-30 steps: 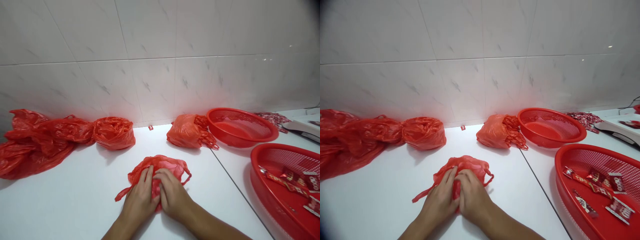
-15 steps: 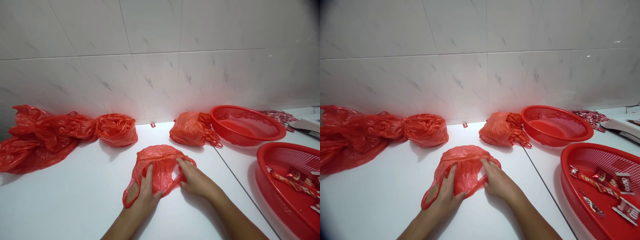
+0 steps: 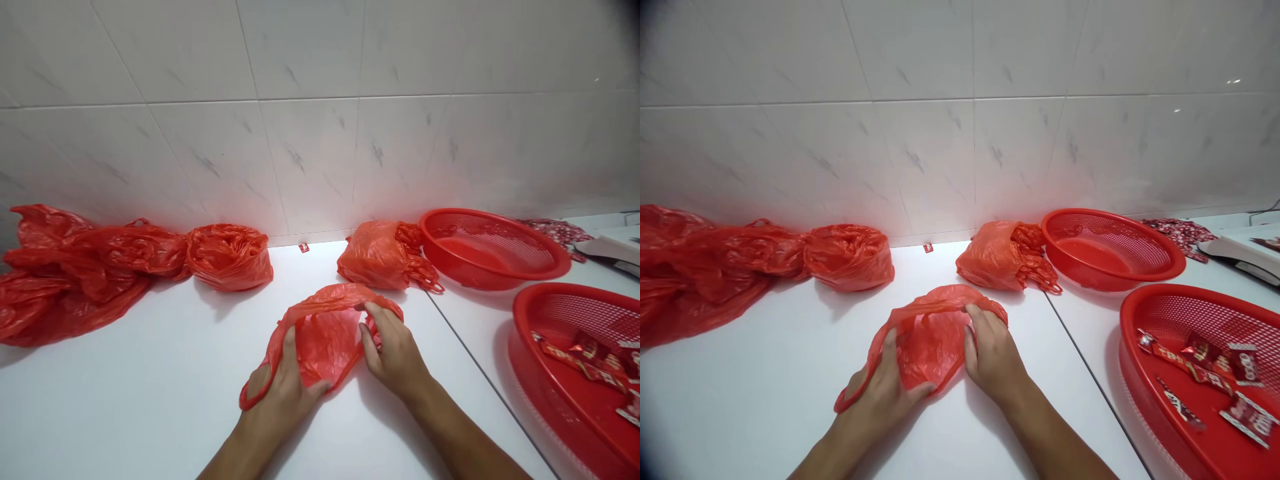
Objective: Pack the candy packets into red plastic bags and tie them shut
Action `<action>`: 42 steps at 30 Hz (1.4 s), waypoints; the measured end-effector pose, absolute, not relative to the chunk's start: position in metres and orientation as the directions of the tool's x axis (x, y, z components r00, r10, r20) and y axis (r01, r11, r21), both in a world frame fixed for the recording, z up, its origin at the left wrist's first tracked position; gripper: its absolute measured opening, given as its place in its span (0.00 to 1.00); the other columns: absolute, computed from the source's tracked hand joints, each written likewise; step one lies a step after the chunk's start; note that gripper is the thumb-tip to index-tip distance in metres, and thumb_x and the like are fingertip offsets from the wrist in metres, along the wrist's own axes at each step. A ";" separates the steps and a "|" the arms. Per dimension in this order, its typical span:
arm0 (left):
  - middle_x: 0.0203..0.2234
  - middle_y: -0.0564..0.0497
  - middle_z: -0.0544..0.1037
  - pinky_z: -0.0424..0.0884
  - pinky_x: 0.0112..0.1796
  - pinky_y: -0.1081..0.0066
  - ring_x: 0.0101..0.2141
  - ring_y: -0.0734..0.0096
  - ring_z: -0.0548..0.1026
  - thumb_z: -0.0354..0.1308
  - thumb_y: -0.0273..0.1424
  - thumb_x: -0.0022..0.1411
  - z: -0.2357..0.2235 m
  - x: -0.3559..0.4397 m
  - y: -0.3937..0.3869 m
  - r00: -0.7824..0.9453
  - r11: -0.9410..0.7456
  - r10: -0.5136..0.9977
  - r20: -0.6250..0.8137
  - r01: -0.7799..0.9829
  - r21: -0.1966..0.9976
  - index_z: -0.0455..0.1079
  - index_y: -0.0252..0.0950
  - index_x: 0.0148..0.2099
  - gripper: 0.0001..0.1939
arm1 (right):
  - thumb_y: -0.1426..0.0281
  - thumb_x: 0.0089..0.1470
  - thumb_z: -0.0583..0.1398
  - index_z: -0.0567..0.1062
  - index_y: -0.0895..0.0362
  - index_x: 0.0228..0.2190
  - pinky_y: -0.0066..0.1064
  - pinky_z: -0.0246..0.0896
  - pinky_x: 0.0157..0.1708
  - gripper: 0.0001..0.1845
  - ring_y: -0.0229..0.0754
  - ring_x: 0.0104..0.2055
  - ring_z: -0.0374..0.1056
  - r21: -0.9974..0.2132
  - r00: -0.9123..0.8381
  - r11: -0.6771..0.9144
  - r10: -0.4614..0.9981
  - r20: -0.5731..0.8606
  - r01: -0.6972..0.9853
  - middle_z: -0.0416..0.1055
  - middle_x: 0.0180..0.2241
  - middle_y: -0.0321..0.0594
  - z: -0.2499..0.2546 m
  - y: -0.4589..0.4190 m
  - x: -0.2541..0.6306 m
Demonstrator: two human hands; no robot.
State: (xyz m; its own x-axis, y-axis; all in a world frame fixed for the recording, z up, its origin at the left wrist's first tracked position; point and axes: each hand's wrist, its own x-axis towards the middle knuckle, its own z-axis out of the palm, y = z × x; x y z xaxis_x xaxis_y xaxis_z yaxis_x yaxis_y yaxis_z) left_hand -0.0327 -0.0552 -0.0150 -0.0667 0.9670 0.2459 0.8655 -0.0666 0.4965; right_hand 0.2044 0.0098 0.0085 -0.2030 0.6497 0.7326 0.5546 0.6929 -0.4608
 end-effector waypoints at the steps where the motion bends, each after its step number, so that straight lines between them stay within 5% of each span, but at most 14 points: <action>1: 0.62 0.41 0.75 0.78 0.43 0.52 0.47 0.40 0.81 0.68 0.47 0.51 -0.014 -0.030 -0.056 -0.076 -0.045 0.972 0.224 0.870 0.490 0.51 0.43 0.76 0.55 | 0.78 0.64 0.54 0.66 0.58 0.62 0.43 0.74 0.48 0.26 0.50 0.49 0.74 -0.437 -0.203 0.697 0.634 0.746 0.569 0.76 0.48 0.51 0.010 0.007 0.203; 4: 0.61 0.38 0.76 0.78 0.45 0.51 0.49 0.36 0.80 0.72 0.45 0.43 -0.015 -0.023 -0.061 -0.042 -0.005 0.995 0.087 0.874 0.486 0.34 0.37 0.80 0.72 | 0.77 0.63 0.57 0.70 0.58 0.61 0.53 0.68 0.59 0.26 0.56 0.61 0.67 -0.394 -0.298 0.697 0.651 0.698 0.600 0.70 0.58 0.55 0.013 -0.003 0.195; 7: 0.64 0.41 0.73 0.78 0.47 0.53 0.52 0.37 0.79 0.75 0.43 0.36 -0.020 -0.018 -0.065 0.029 -0.011 0.999 -0.024 0.844 0.536 0.35 0.43 0.80 0.77 | 0.71 0.64 0.59 0.76 0.55 0.56 0.69 0.52 0.67 0.20 0.66 0.70 0.57 -0.416 -0.489 0.658 0.749 0.447 0.627 0.68 0.62 0.53 0.011 -0.010 0.183; 11: 0.71 0.40 0.64 0.76 0.55 0.52 0.61 0.38 0.74 0.74 0.45 0.44 -0.014 -0.019 -0.062 0.037 -0.023 0.999 -0.014 0.840 0.542 0.34 0.44 0.80 0.71 | 0.58 0.58 0.67 0.68 0.51 0.67 0.72 0.57 0.59 0.38 0.72 0.61 0.66 -0.473 -0.521 0.463 0.854 0.010 0.750 0.71 0.59 0.55 0.010 -0.008 0.174; 13: 0.71 0.39 0.64 0.75 0.57 0.52 0.65 0.41 0.70 0.66 0.47 0.57 -0.001 -0.025 -0.057 0.000 -0.034 0.998 0.067 0.862 0.505 0.38 0.40 0.80 0.59 | 0.60 0.55 0.68 0.74 0.53 0.62 0.63 0.63 0.56 0.34 0.69 0.58 0.69 -0.456 -0.504 0.425 0.861 -0.063 0.782 0.73 0.55 0.56 0.014 -0.005 0.176; 17: 0.56 0.45 0.82 0.80 0.46 0.57 0.52 0.49 0.82 0.55 0.48 0.70 0.027 -0.045 -0.043 -0.104 0.019 0.975 0.198 0.921 0.388 0.66 0.41 0.69 0.31 | 0.65 0.54 0.65 0.83 0.59 0.34 0.42 0.69 0.45 0.10 0.55 0.45 0.74 -0.473 -0.495 0.386 0.860 -0.127 0.792 0.74 0.41 0.51 0.024 -0.004 0.188; 21: 0.45 0.50 0.86 0.81 0.43 0.59 0.44 0.52 0.85 0.57 0.44 0.69 0.033 -0.057 -0.034 -0.106 0.008 0.946 0.307 0.952 0.306 0.76 0.43 0.57 0.20 | 0.54 0.52 0.68 0.83 0.58 0.29 0.40 0.69 0.42 0.19 0.53 0.43 0.73 -0.521 -0.493 0.355 0.857 -0.149 0.776 0.73 0.42 0.50 0.028 -0.007 0.194; 24: 0.44 0.50 0.86 0.81 0.42 0.63 0.42 0.58 0.85 0.56 0.37 0.71 0.025 -0.051 -0.036 0.084 -0.219 0.913 0.399 0.926 0.306 0.78 0.41 0.51 0.13 | 0.49 0.47 0.72 0.84 0.58 0.32 0.44 0.69 0.48 0.24 0.59 0.50 0.70 -0.556 -0.484 0.329 0.861 -0.156 0.763 0.72 0.45 0.51 0.031 -0.008 0.195; 27: 0.45 0.49 0.85 0.80 0.43 0.70 0.44 0.65 0.84 0.52 0.28 0.73 0.020 -0.036 -0.045 0.395 -0.564 0.788 0.472 0.771 0.296 0.78 0.41 0.52 0.14 | 0.45 0.45 0.72 0.84 0.57 0.33 0.57 0.63 0.58 0.28 0.71 0.61 0.62 -0.559 -0.461 0.293 0.868 -0.185 0.776 0.70 0.50 0.54 0.033 -0.007 0.196; 30: 0.45 0.48 0.84 0.79 0.43 0.67 0.42 0.65 0.82 0.52 0.26 0.73 0.017 -0.022 -0.049 0.557 -0.659 0.737 0.383 0.717 0.226 0.79 0.42 0.52 0.15 | 0.41 0.43 0.72 0.84 0.57 0.32 0.69 0.47 0.64 0.31 0.80 0.69 0.49 -0.530 -0.456 0.294 0.866 -0.203 0.795 0.68 0.53 0.56 0.033 -0.005 0.197; 34: 0.41 0.42 0.82 0.77 0.46 0.49 0.42 0.50 0.80 0.58 0.36 0.69 0.012 -0.025 -0.039 0.232 -0.257 0.953 0.195 0.959 0.115 0.80 0.40 0.49 0.13 | 0.41 0.43 0.71 0.81 0.58 0.27 0.55 0.64 0.55 0.31 0.67 0.56 0.67 -0.570 -0.407 0.210 0.881 -0.242 0.794 0.71 0.50 0.53 0.030 -0.001 0.199; 37: 0.46 0.40 0.81 0.78 0.44 0.50 0.46 0.47 0.81 0.58 0.40 0.68 0.010 -0.037 -0.032 0.032 -0.060 0.987 0.160 0.983 0.172 0.77 0.37 0.56 0.19 | 0.43 0.58 0.63 0.79 0.57 0.24 0.46 0.67 0.50 0.29 0.58 0.53 0.69 -0.601 -0.370 0.176 0.904 -0.215 0.779 0.72 0.49 0.50 0.029 0.004 0.201; 39: 0.48 0.42 0.81 0.79 0.45 0.53 0.48 0.49 0.81 0.59 0.40 0.68 0.012 -0.041 -0.033 0.065 -0.122 0.968 0.243 0.965 0.231 0.78 0.39 0.55 0.18 | 0.50 0.67 0.55 0.80 0.57 0.24 0.46 0.66 0.51 0.30 0.57 0.52 0.71 -0.563 -0.352 0.195 0.918 -0.184 0.803 0.74 0.48 0.51 0.029 0.008 0.202; 42: 0.45 0.46 0.82 0.80 0.44 0.60 0.45 0.57 0.82 0.59 0.35 0.69 0.016 -0.037 -0.040 0.227 -0.398 0.847 0.480 0.870 0.291 0.81 0.42 0.49 0.11 | 0.60 0.66 0.56 0.82 0.59 0.29 0.48 0.66 0.49 0.22 0.59 0.50 0.73 -0.462 -0.341 0.229 0.923 -0.176 0.857 0.75 0.47 0.53 0.028 0.012 0.204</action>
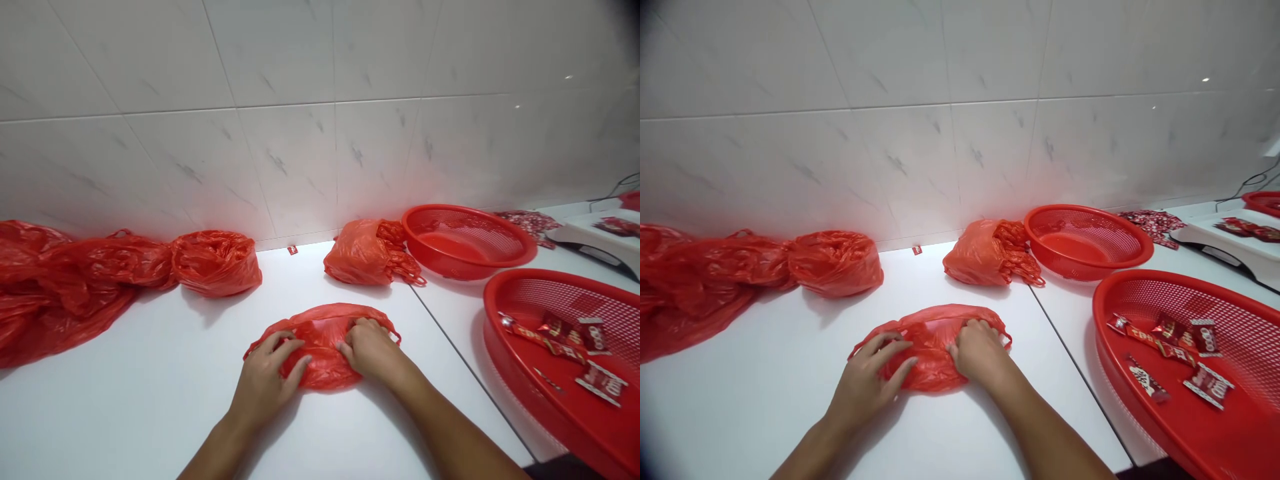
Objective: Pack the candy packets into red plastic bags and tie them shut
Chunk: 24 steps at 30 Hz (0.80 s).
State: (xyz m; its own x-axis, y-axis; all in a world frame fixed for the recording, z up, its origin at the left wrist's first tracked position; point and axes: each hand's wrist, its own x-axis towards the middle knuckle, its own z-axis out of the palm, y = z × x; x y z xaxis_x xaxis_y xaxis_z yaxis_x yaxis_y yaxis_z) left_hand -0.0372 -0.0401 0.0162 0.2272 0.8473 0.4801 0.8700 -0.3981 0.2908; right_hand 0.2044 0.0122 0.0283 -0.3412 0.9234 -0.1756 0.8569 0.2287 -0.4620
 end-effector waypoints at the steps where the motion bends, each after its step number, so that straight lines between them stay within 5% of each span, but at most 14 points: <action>1: 0.43 0.47 0.82 0.80 0.42 0.63 0.42 0.60 0.82 0.59 0.32 0.69 0.017 -0.034 -0.043 0.280 -0.501 0.782 0.557 0.814 0.294 0.81 0.42 0.48 0.10 | 0.61 0.64 0.59 0.82 0.59 0.31 0.49 0.66 0.48 0.18 0.60 0.50 0.73 -0.439 -0.339 0.233 0.923 -0.181 0.868 0.75 0.47 0.54 0.028 0.013 0.205; 4: 0.39 0.50 0.84 0.79 0.41 0.68 0.38 0.67 0.82 0.57 0.22 0.69 0.017 -0.023 -0.051 0.395 -0.719 0.617 0.680 0.634 0.285 0.78 0.45 0.53 0.17 | 0.59 0.57 0.66 0.82 0.60 0.35 0.49 0.66 0.49 0.16 0.63 0.52 0.72 -0.433 -0.358 0.252 0.916 -0.182 0.866 0.74 0.48 0.56 0.025 0.013 0.207; 6: 0.41 0.50 0.84 0.79 0.44 0.65 0.40 0.66 0.82 0.54 0.20 0.70 0.013 -0.017 -0.051 0.463 -0.745 0.626 0.627 0.594 0.305 0.77 0.46 0.56 0.20 | 0.56 0.52 0.70 0.81 0.58 0.35 0.47 0.66 0.50 0.17 0.63 0.53 0.70 -0.473 -0.391 0.268 0.902 -0.184 0.840 0.73 0.49 0.53 0.023 0.011 0.207; 9: 0.54 0.43 0.81 0.76 0.56 0.52 0.54 0.52 0.79 0.59 0.30 0.68 0.006 -0.017 -0.047 0.431 -0.539 0.836 0.339 0.758 0.366 0.77 0.44 0.60 0.19 | 0.57 0.46 0.73 0.77 0.56 0.28 0.42 0.66 0.45 0.17 0.58 0.52 0.69 -0.543 -0.425 0.264 0.884 -0.194 0.797 0.71 0.47 0.47 0.018 0.007 0.205; 11: 0.65 0.41 0.73 0.73 0.59 0.48 0.63 0.43 0.72 0.66 0.36 0.62 0.003 -0.022 -0.044 0.297 -0.312 0.950 0.100 0.869 0.384 0.71 0.44 0.68 0.32 | 0.60 0.42 0.76 0.73 0.57 0.23 0.37 0.65 0.40 0.19 0.53 0.49 0.69 -0.573 -0.436 0.265 0.882 -0.182 0.775 0.70 0.46 0.44 0.016 0.006 0.204; 14: 0.75 0.46 0.57 0.76 0.57 0.51 0.68 0.41 0.66 0.69 0.37 0.54 0.007 -0.031 -0.043 0.206 -0.137 0.970 -0.127 0.901 0.412 0.56 0.50 0.76 0.49 | 0.65 0.35 0.79 0.71 0.57 0.23 0.32 0.62 0.35 0.23 0.49 0.46 0.67 -0.587 -0.445 0.276 0.880 -0.164 0.761 0.69 0.46 0.41 0.015 0.007 0.205; 16: 0.77 0.50 0.51 0.78 0.54 0.54 0.67 0.42 0.67 0.69 0.35 0.51 0.012 -0.033 -0.045 0.221 -0.124 0.958 -0.183 0.894 0.430 0.53 0.56 0.77 0.53 | 0.67 0.31 0.80 0.76 0.55 0.32 0.32 0.63 0.36 0.25 0.49 0.48 0.68 -0.590 -0.437 0.265 0.883 -0.169 0.763 0.68 0.48 0.41 0.015 0.007 0.206; 18: 0.77 0.51 0.49 0.79 0.52 0.56 0.66 0.43 0.69 0.69 0.34 0.49 0.015 -0.033 -0.047 0.241 -0.135 0.952 -0.188 0.884 0.446 0.52 0.58 0.77 0.55 | 0.68 0.29 0.79 0.76 0.50 0.50 0.35 0.66 0.40 0.42 0.54 0.54 0.67 -0.598 -0.436 0.250 0.880 -0.187 0.762 0.66 0.53 0.43 0.015 0.006 0.206; 21: 0.77 0.48 0.49 0.78 0.51 0.56 0.65 0.41 0.70 0.71 0.36 0.46 0.017 -0.031 -0.050 0.247 -0.141 0.952 -0.178 0.875 0.463 0.47 0.58 0.78 0.61 | 0.68 0.29 0.78 0.58 0.40 0.70 0.43 0.67 0.49 0.69 0.65 0.65 0.61 -0.586 -0.443 0.234 0.863 -0.243 0.776 0.58 0.64 0.50 0.014 0.005 0.204; 24: 0.76 0.42 0.49 0.78 0.51 0.54 0.65 0.38 0.70 0.73 0.41 0.43 0.017 -0.031 -0.053 0.213 -0.104 0.956 -0.203 0.889 0.445 0.45 0.54 0.79 0.65 | 0.68 0.28 0.78 0.47 0.40 0.75 0.50 0.65 0.55 0.78 0.70 0.70 0.55 -0.557 -0.451 0.233 0.843 -0.293 0.797 0.51 0.70 0.56 0.009 0.005 0.205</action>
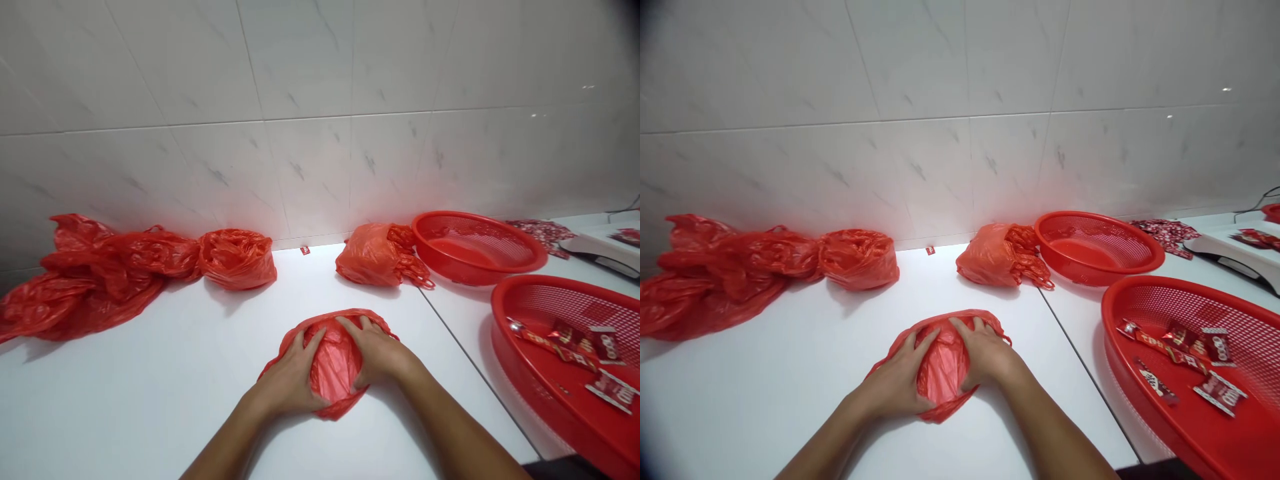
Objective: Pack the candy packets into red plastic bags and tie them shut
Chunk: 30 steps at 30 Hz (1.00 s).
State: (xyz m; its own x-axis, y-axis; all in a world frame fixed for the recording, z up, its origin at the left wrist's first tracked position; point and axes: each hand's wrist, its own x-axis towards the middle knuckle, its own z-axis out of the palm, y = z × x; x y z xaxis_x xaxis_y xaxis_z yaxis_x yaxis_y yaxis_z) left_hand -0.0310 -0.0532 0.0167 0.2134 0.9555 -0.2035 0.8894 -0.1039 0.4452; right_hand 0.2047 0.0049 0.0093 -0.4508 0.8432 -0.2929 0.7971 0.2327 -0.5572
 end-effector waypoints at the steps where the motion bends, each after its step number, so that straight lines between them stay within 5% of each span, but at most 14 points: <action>1: 0.76 0.41 0.51 0.77 0.52 0.54 0.65 0.37 0.70 0.74 0.42 0.43 0.017 -0.031 -0.054 0.203 -0.096 0.958 -0.202 0.893 0.440 0.45 0.53 0.79 0.66 | 0.68 0.27 0.78 0.47 0.42 0.75 0.52 0.64 0.57 0.79 0.71 0.71 0.54 -0.553 -0.459 0.236 0.834 -0.307 0.799 0.50 0.71 0.56 0.008 0.006 0.206; 6: 0.66 0.40 0.67 0.78 0.48 0.59 0.59 0.42 0.75 0.72 0.40 0.42 0.024 -0.032 -0.057 0.215 -0.123 0.965 -0.153 0.879 0.460 0.51 0.49 0.78 0.62 | 0.65 0.26 0.78 0.53 0.48 0.74 0.52 0.62 0.61 0.76 0.66 0.71 0.56 -0.567 -0.492 0.248 0.806 -0.329 0.786 0.53 0.71 0.55 0.003 0.012 0.215; 10: 0.70 0.39 0.63 0.78 0.48 0.57 0.63 0.37 0.71 0.72 0.39 0.40 0.023 -0.032 -0.055 0.253 -0.133 0.938 -0.238 0.894 0.427 0.42 0.46 0.80 0.69 | 0.61 0.29 0.79 0.55 0.48 0.74 0.49 0.64 0.61 0.73 0.65 0.71 0.56 -0.623 -0.499 0.235 0.818 -0.288 0.746 0.53 0.71 0.54 0.008 0.011 0.218; 12: 0.72 0.39 0.59 0.75 0.56 0.53 0.68 0.37 0.64 0.72 0.37 0.40 0.019 -0.032 -0.054 0.276 -0.156 0.928 -0.251 0.898 0.412 0.39 0.43 0.81 0.70 | 0.58 0.35 0.77 0.61 0.51 0.71 0.47 0.64 0.61 0.64 0.62 0.69 0.59 -0.677 -0.505 0.260 0.842 -0.190 0.688 0.58 0.69 0.54 0.012 0.010 0.216; 15: 0.74 0.40 0.58 0.66 0.65 0.50 0.72 0.40 0.56 0.73 0.40 0.45 0.015 -0.033 -0.052 0.284 -0.185 0.940 -0.189 0.890 0.416 0.44 0.41 0.80 0.66 | 0.56 0.54 0.70 0.74 0.52 0.63 0.44 0.62 0.63 0.37 0.54 0.65 0.65 -0.742 -0.451 0.317 0.892 0.022 0.591 0.69 0.62 0.49 0.015 0.009 0.209; 18: 0.70 0.41 0.65 0.68 0.64 0.51 0.69 0.46 0.65 0.66 0.45 0.60 0.012 -0.034 -0.049 0.249 -0.220 0.968 -0.016 0.880 0.420 0.59 0.40 0.74 0.44 | 0.56 0.61 0.64 0.78 0.51 0.57 0.43 0.64 0.60 0.25 0.52 0.61 0.69 -0.738 -0.386 0.305 0.920 0.065 0.603 0.73 0.56 0.47 0.012 0.009 0.202; 20: 0.65 0.43 0.73 0.72 0.61 0.53 0.64 0.51 0.72 0.58 0.42 0.69 0.011 -0.034 -0.046 0.268 -0.301 0.953 0.138 0.868 0.396 0.72 0.40 0.64 0.24 | 0.55 0.58 0.66 0.79 0.51 0.57 0.44 0.66 0.58 0.27 0.54 0.60 0.69 -0.698 -0.371 0.255 0.929 -0.016 0.670 0.73 0.55 0.48 0.007 0.010 0.199; 23: 0.57 0.46 0.80 0.75 0.58 0.55 0.57 0.53 0.78 0.56 0.37 0.71 0.008 -0.034 -0.044 0.362 -0.423 0.903 0.232 0.844 0.329 0.79 0.41 0.53 0.14 | 0.54 0.51 0.69 0.73 0.47 0.63 0.49 0.64 0.60 0.39 0.59 0.65 0.65 -0.645 -0.358 0.185 0.922 -0.148 0.741 0.69 0.60 0.49 0.002 0.012 0.197; 28: 0.60 0.41 0.78 0.74 0.57 0.48 0.58 0.44 0.77 0.66 0.40 0.61 0.006 -0.038 -0.041 0.207 -0.220 0.976 0.075 0.927 0.303 0.71 0.39 0.67 0.33 | 0.58 0.41 0.72 0.61 0.46 0.71 0.49 0.64 0.60 0.57 0.63 0.70 0.59 -0.612 -0.375 0.136 0.884 -0.280 0.779 0.60 0.69 0.49 0.001 0.016 0.208; 30: 0.57 0.43 0.81 0.73 0.56 0.49 0.57 0.46 0.78 0.62 0.44 0.66 0.009 -0.040 -0.040 0.176 -0.175 0.984 0.025 0.931 0.319 0.74 0.41 0.64 0.27 | 0.60 0.38 0.73 0.59 0.46 0.72 0.48 0.66 0.57 0.61 0.63 0.69 0.61 -0.607 -0.401 0.140 0.859 -0.320 0.783 0.60 0.70 0.50 0.002 0.017 0.215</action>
